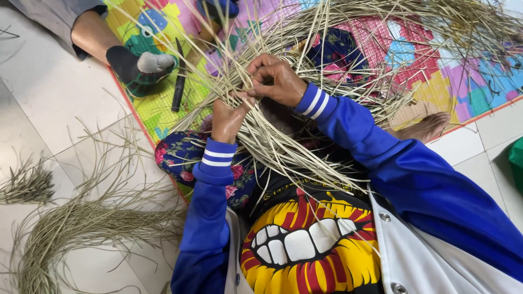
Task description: Weaving dried straw strands into a circular pattern to form the base of a basket
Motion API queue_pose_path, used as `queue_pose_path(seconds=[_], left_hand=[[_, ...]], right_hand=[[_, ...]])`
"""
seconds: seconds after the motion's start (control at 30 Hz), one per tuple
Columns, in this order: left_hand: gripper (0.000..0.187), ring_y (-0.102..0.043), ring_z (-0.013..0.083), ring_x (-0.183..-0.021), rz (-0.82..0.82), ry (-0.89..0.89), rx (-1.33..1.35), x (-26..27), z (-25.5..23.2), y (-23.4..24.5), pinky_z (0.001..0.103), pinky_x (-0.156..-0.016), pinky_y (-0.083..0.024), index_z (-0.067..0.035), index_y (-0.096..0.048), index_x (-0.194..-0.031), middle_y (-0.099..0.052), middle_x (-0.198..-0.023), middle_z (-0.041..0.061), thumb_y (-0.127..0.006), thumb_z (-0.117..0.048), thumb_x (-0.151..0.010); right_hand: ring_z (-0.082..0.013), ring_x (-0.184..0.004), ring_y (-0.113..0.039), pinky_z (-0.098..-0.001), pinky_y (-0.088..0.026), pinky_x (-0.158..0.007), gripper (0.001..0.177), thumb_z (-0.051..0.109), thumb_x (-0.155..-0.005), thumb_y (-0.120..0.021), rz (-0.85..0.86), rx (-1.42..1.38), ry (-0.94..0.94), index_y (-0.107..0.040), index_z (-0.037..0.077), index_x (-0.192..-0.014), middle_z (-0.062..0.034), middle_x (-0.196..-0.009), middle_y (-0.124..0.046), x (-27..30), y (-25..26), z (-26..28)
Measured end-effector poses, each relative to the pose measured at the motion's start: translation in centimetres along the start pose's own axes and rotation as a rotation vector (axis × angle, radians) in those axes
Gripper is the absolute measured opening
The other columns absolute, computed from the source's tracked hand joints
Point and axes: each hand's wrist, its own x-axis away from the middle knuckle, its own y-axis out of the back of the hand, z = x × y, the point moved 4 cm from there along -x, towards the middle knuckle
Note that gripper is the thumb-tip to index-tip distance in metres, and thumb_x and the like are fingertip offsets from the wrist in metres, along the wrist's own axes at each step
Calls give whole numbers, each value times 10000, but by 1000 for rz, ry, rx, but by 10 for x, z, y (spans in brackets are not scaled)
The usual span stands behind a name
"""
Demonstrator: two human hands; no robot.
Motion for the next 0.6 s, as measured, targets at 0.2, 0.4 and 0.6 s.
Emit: queue_pose_path(seconds=[0.2,0.4,0.6], left_hand=[[192,-625,132,-731,50,5,74,0,-11,-5,239,-751,-539,-41,-704,-914,-722,-835,30,-664,89,-779],[359,-756,234,-868,29,137,266,-3,10,1,350,-852,-640,13,-728,-1085,-770,-987,143,-852,-78,-761],[266,-255,28,-323,63,125,-92,-3,1,1,143,-437,-338,-15,-740,-900,-472,-399,-8,-864,-251,-893]], right_hand=[[-151,-880,-567,-296,-609,-834,255,-19,-841,-789,-243,-236,-127,-626,56,-660,-69,-1076,-560,-6,-10,-25],[-166,-929,-499,-260,-484,-730,210,216,-848,-801,-28,-14,-13,-707,39,-785,-144,-1271,-526,6,24,36],[-378,-962,-665,-515,-499,-850,113,237,-946,-721,500,141,158,-790,148,-930,-123,-1073,-706,62,24,42]])
